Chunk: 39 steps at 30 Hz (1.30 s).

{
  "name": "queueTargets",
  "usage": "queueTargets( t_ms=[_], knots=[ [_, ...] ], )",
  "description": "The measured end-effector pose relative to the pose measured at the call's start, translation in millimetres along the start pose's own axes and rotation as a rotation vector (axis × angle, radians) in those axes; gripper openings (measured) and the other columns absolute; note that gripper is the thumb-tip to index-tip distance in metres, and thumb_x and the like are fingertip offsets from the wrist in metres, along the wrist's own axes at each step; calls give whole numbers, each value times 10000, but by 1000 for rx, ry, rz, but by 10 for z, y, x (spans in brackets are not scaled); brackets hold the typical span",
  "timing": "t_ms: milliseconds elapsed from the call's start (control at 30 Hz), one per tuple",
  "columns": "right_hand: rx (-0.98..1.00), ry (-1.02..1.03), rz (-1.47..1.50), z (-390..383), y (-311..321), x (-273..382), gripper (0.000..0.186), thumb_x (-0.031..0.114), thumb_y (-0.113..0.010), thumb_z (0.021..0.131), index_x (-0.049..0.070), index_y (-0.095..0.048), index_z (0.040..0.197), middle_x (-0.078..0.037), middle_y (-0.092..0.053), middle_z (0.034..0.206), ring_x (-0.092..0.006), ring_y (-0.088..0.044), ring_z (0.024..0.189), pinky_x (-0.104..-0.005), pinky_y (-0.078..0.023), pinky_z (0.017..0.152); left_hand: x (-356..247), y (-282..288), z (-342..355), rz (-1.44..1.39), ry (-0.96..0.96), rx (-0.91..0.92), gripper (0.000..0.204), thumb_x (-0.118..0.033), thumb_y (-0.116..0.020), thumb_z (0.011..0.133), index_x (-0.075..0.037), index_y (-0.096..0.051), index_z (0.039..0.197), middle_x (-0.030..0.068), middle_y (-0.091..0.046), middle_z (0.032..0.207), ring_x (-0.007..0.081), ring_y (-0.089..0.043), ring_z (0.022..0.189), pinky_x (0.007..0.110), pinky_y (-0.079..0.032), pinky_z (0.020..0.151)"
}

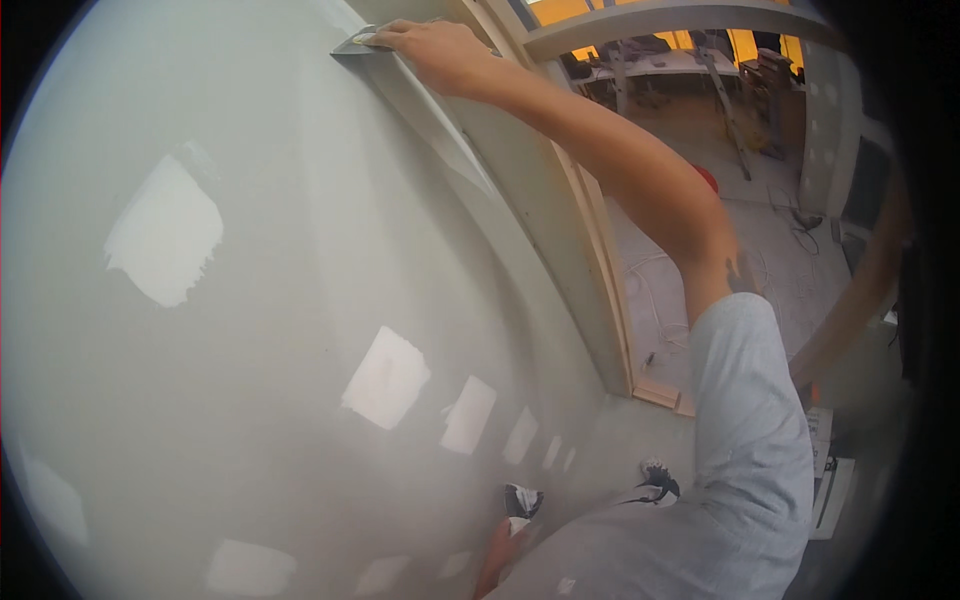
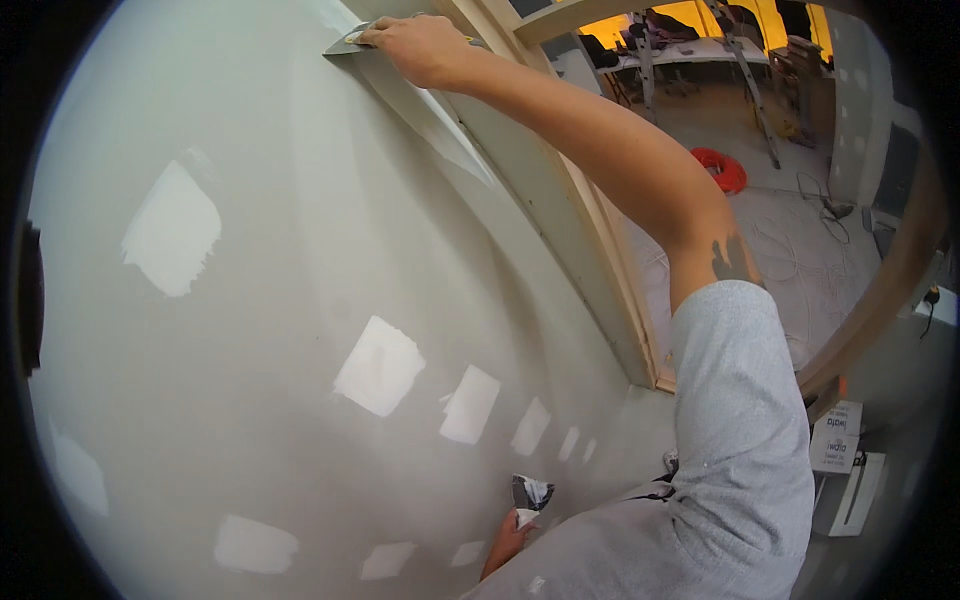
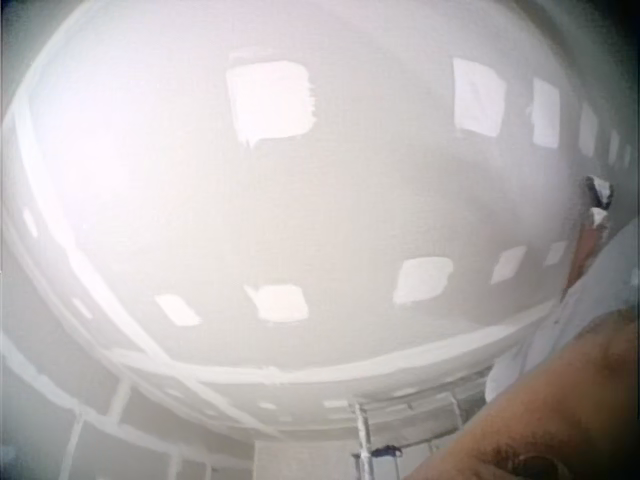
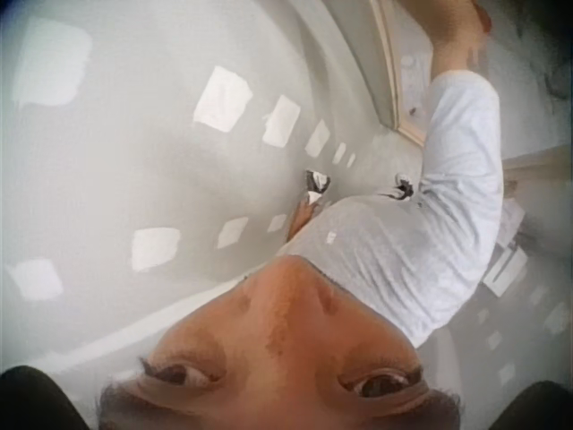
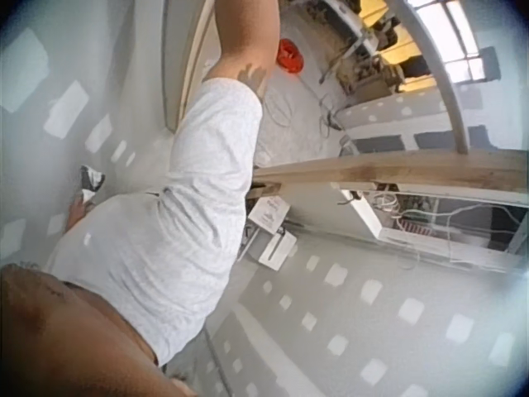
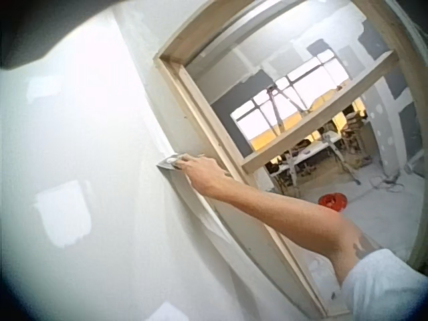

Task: The person is applying plaster or drywall compound to wall seams and screw holes using putty knives and a hawk.

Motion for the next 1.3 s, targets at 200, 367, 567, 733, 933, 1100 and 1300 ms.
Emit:
queueTargets(
  t_ms=[200, 367, 567, 733, 933, 1100, 1300],
  knots=[
    [38, 54, -57, -418, -419, -148, 558, -41, -503, 886, 223, -597, 1369, -13, -612, 1332, -309, -687, 997, -421, -554, 781, 109, -52, -9, 50, 59, 24, 364, -242, -715, 900, -8, -600, 1155, 138, -675, 1061, 240, -650, 938, 386, -510, 828],
    [109, 66, -24, -1041, -507, -85, 608, -60, -520, 854, 240, -595, 1378, -3, -600, 1349, -292, -691, 952, -408, -548, 753, 262, -102, 43, 48, 33, 40, 371, -225, -725, 889, -15, -601, 1169, 137, -677, 1065, 216, -640, 931, 384, -509, 831],
    [299, 46, -60, -1792, -623, 70, 655, -41, -555, 861, 275, -526, 1434, 11, -527, 1434, -305, -683, 892, -407, -558, 752, -124, -56, 31, 41, -81, 39, 391, -207, -728, 885, -18, -582, 1194, 144, -667, 1066, 226, -636, 970, 389, -504, 856],
    [460, -9, -76, -2454, -700, 229, 632, -32, -553, 871, 274, -533, 1423, -2, -540, 1429, -340, -683, 938, -419, -570, 773, 209, -99, 270, -10, 2, 82, 380, -185, -723, 889, -19, -582, 1200, 140, -663, 1103, 220, -629, 1006, 383, -499, 877],
    [198, -34, 23, -1776, -332, 247, 633, -46, -546, 860, 256, -546, 1416, -9, -564, 1412, -330, -678, 962, -426, -565, 806, 540, -30, 371, -87, -26, 27, 367, -165, -724, 898, -18, -586, 1204, 129, -666, 1106, 228, -629, 1005, 384, -493, 909],
    [-12, -32, 48, -682, -322, 3, 611, -61, -499, 873, 218, -544, 1416, -30, -576, 1393, -334, -658, 1020, -458, -552, 862, 340, -37, 245, -71, -18, 6, 356, -156, -728, 895, -15, -594, 1193, 124, -677, 1066, 236, -635, 986, 395, -495, 903],
    [-132, -107, 37, -745, -638, -45, 622, -67, -497, 864, 198, -536, 1425, -36, -521, 1477, -391, -639, 1043, -457, -548, 916, 145, -124, 147, 59, -3, 17, 363, -197, -729, 883, -7, -606, 1166, 129, -689, 1026, 224, -646, 933, 387, -506, 854]
  ],
)
Point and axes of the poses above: each hand's wrist, its own z-axis towards the middle knuckle, its own y-axis out of the back of the hand, x = y × z, the point moved 5 cm from there along z, towards the middle knuckle
